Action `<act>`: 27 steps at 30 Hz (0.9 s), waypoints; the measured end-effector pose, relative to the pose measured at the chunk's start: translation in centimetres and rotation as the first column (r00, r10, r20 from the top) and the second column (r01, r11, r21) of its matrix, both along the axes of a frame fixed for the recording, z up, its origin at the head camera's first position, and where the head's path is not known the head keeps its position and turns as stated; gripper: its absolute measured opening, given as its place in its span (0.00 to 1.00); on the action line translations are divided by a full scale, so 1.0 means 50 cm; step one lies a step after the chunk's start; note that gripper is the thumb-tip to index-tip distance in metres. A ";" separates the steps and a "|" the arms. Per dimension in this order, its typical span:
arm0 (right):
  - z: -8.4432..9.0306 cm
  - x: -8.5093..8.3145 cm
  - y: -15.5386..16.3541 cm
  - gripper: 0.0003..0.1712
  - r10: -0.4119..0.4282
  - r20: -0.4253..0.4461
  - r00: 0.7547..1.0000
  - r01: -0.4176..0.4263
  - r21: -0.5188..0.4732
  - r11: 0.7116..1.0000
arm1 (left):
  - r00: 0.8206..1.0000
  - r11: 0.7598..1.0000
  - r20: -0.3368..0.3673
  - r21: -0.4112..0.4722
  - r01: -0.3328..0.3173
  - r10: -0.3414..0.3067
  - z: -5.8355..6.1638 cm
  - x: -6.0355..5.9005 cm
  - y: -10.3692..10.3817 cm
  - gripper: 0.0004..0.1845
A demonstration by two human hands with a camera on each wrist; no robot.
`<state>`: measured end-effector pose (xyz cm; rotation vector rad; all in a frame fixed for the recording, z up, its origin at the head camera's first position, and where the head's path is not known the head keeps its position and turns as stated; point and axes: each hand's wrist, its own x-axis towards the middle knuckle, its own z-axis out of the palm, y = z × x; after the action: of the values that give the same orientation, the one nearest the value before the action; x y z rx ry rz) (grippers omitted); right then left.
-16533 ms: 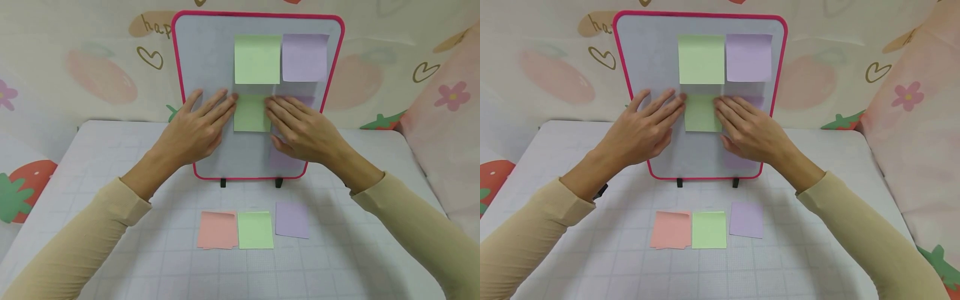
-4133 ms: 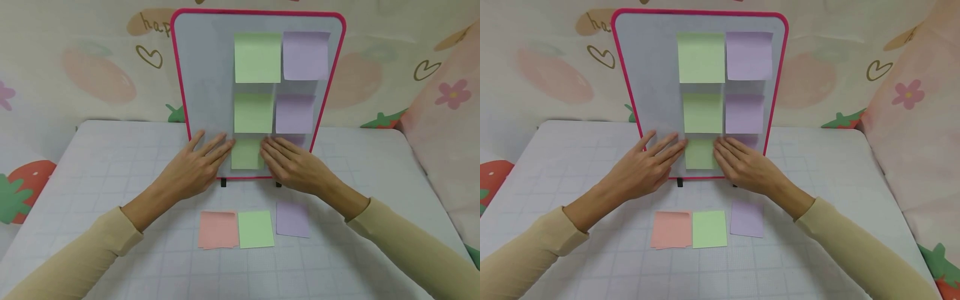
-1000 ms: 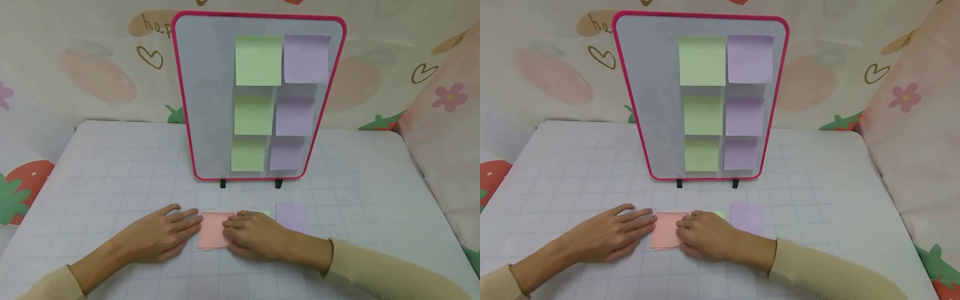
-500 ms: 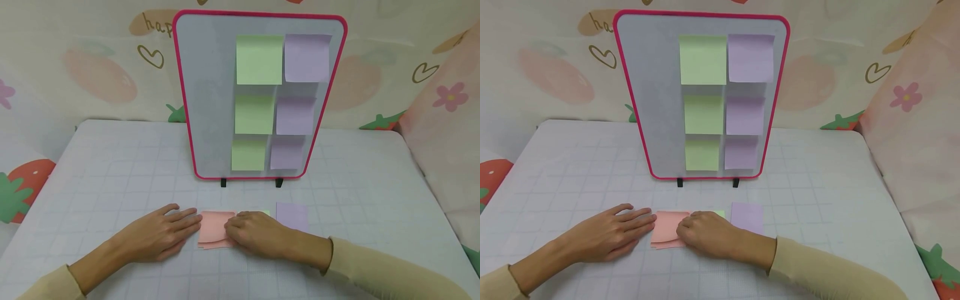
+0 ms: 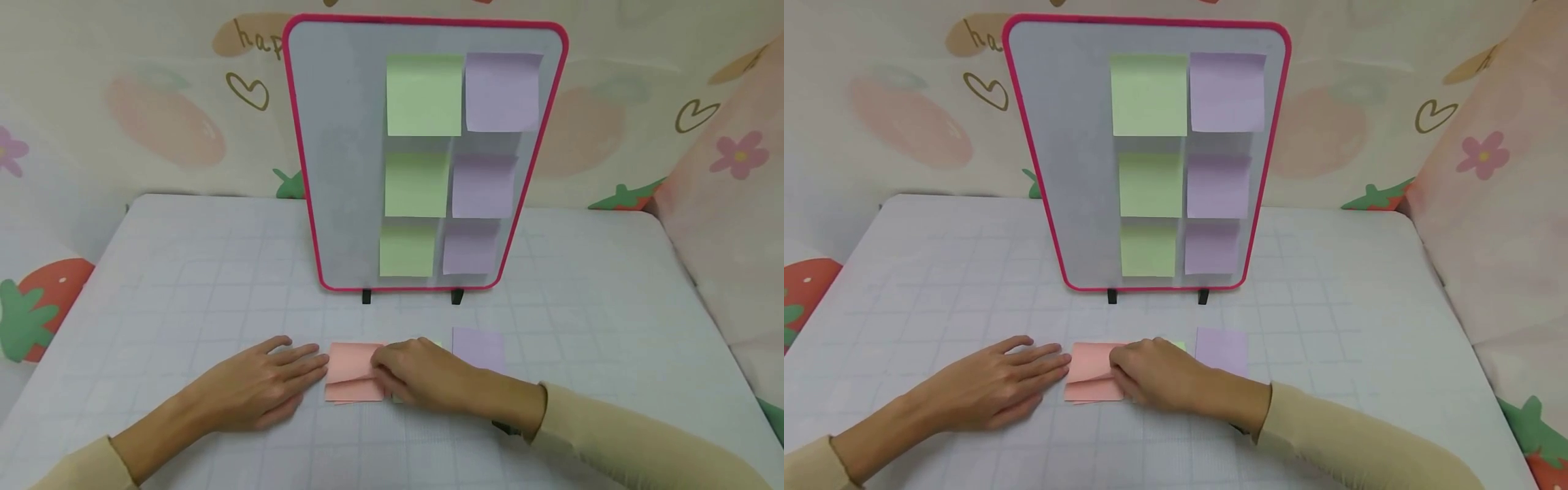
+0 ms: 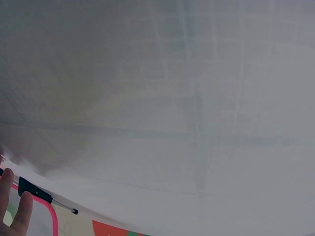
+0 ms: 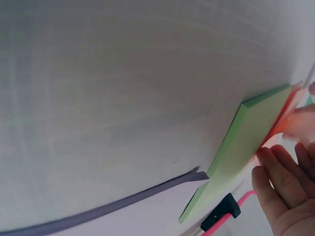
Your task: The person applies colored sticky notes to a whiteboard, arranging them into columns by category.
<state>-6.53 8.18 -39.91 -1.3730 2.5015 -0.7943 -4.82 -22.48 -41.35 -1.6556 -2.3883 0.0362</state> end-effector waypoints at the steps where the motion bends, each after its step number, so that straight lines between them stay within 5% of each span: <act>1: 0.002 -0.001 0.000 0.05 -0.009 0.029 1.000 0.009 -0.009 1.000 | 1.000 1.000 0.003 0.003 0.005 -0.005 0.000 0.002 0.001 0.28; 7: 0.005 -0.005 0.000 0.05 -0.043 0.068 0.997 0.046 -0.045 0.998 | 1.000 1.000 0.006 0.016 0.024 -0.024 0.004 0.012 0.004 0.28; 16: 0.001 -0.009 -0.002 0.07 -0.067 0.081 0.994 0.072 -0.058 0.996 | 0.991 0.997 0.114 0.026 0.066 -0.069 0.012 0.022 0.000 0.26; 27: 0.003 -0.010 -0.002 0.06 -0.080 0.090 0.993 0.084 -0.049 0.995 | 0.990 0.995 0.095 0.025 0.101 -0.103 0.009 0.020 0.006 0.26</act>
<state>-7.01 8.09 -39.74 -1.2294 2.4995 -0.9222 -3.80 -22.19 -40.89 -1.8068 -2.3592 -0.0872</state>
